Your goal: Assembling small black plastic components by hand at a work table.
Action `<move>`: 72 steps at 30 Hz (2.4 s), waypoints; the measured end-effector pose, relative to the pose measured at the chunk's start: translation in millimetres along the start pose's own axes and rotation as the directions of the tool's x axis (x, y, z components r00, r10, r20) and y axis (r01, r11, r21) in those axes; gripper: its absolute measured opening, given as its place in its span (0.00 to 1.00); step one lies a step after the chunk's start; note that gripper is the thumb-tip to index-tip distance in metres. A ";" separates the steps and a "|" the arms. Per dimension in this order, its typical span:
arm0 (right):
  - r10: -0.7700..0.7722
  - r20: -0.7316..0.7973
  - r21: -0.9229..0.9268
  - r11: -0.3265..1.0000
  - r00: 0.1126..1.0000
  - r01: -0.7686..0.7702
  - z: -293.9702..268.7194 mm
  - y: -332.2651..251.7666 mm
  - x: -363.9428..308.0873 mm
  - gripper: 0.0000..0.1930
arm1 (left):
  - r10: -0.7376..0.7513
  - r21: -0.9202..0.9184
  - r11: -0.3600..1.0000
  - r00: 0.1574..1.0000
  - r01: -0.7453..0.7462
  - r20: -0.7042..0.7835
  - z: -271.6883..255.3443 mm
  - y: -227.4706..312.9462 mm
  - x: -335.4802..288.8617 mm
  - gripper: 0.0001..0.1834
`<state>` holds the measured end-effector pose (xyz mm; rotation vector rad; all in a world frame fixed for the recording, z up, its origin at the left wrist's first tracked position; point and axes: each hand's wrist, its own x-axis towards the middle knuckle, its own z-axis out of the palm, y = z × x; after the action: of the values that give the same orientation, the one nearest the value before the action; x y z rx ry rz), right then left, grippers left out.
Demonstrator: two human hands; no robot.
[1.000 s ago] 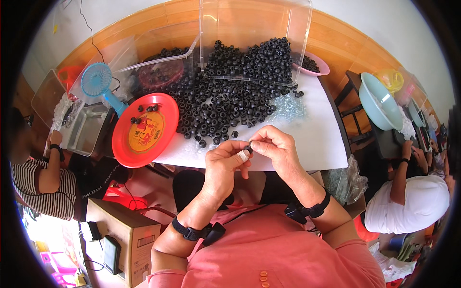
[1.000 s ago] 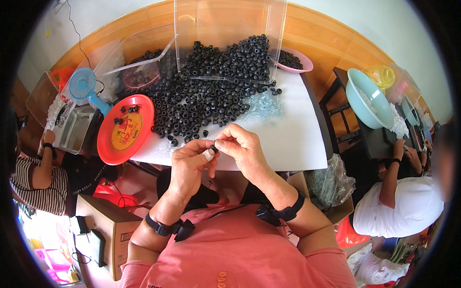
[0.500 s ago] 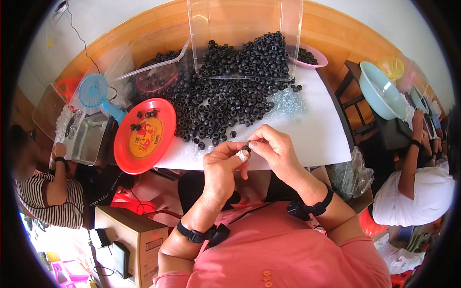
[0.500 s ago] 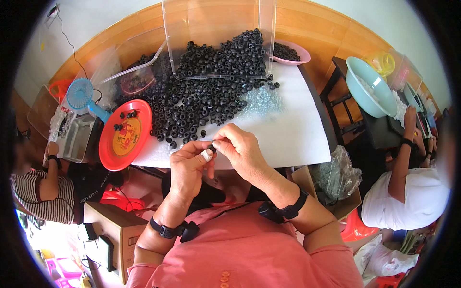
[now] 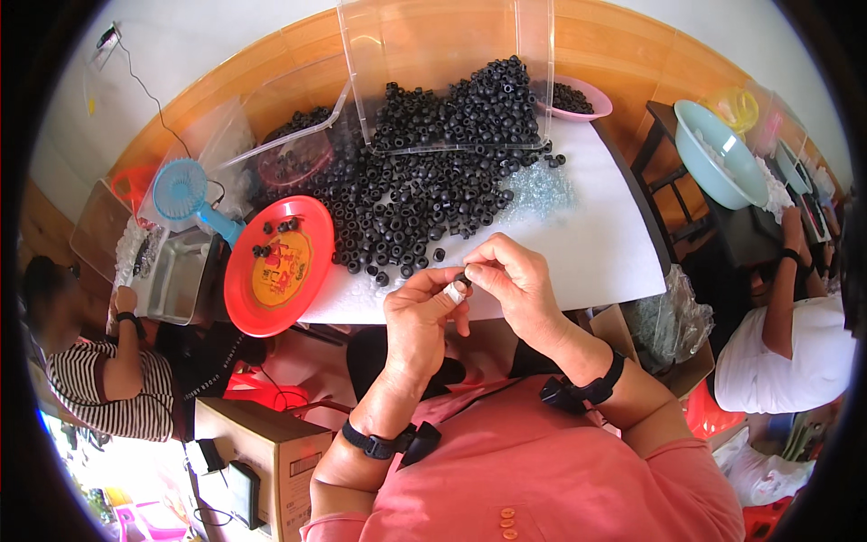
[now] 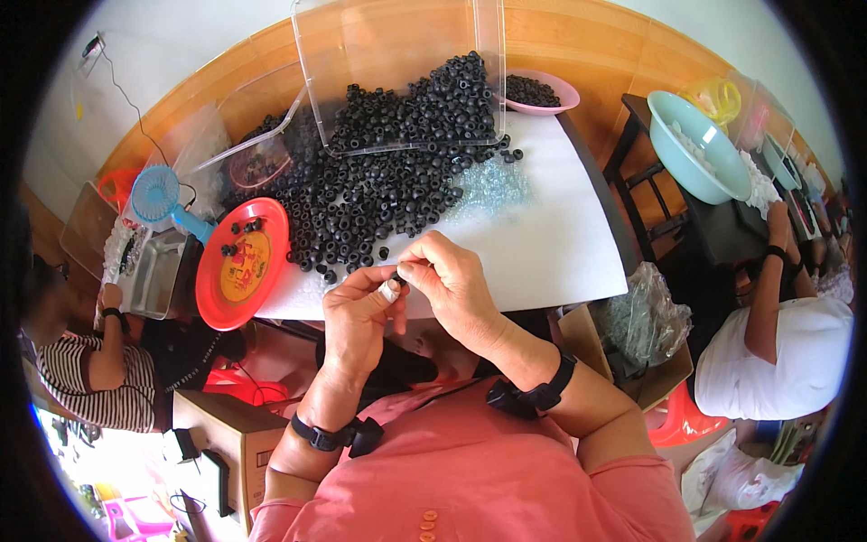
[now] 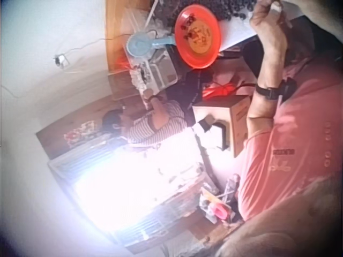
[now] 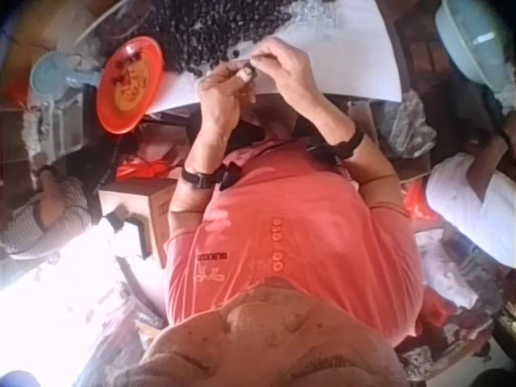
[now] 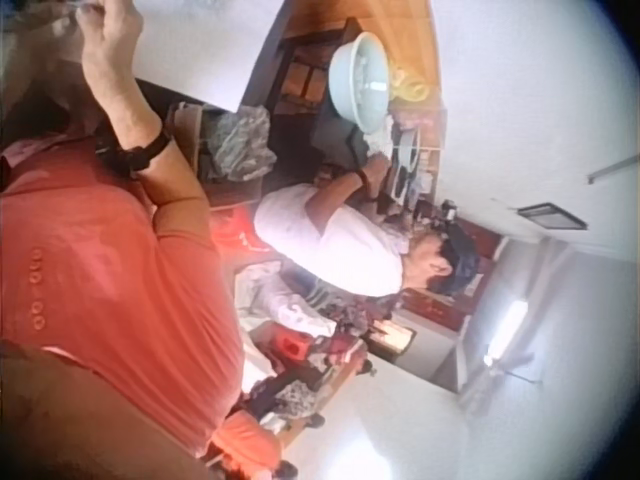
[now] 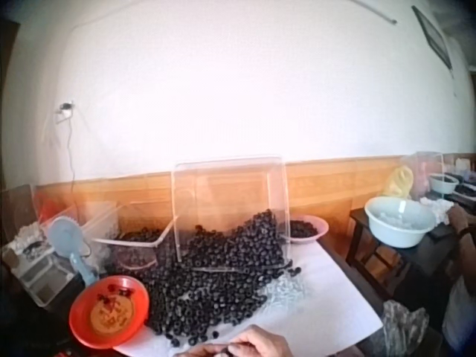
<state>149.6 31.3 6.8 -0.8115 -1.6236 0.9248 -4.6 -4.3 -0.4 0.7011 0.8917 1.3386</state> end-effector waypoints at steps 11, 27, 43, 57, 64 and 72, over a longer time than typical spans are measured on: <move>-0.045 -0.032 0.014 0.999 0.998 0.046 7.1 7.1 -2.3 0.03 | 0.032 0.000 0.999 0.999 -0.032 0.009 -1.0 -2.2 0.4 0.08; -0.270 0.239 -0.472 0.807 0.933 0.354 -13.7 -10.6 7.6 0.05 | 0.008 0.027 1.000 1.000 -0.008 -0.009 0.3 -3.5 0.9 0.08; -0.355 0.316 -0.447 0.763 0.880 0.468 -17.9 6.1 10.3 0.07 | 0.036 0.072 0.997 0.999 -0.036 -0.007 2.0 -5.0 0.6 0.07; -0.411 0.363 -0.388 0.750 0.836 0.536 -25.8 -1.7 16.4 0.09 | -0.004 0.161 0.987 1.000 0.007 -0.022 5.2 -0.9 -0.7 0.07; -0.329 0.351 -0.388 0.801 0.877 0.456 -28.8 -2.0 10.9 0.09 | 0.025 0.134 0.991 1.000 -0.025 0.001 11.1 1.8 -3.2 0.07; -0.400 0.272 -0.380 0.791 0.875 0.479 -21.6 2.7 -1.6 0.11 | 0.040 0.131 0.991 0.999 -0.038 -0.014 10.9 -1.6 -7.8 0.07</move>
<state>171.1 34.8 6.9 -0.6043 -2.1070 0.2976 5.5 -11.6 4.9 0.8136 0.9905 1.3311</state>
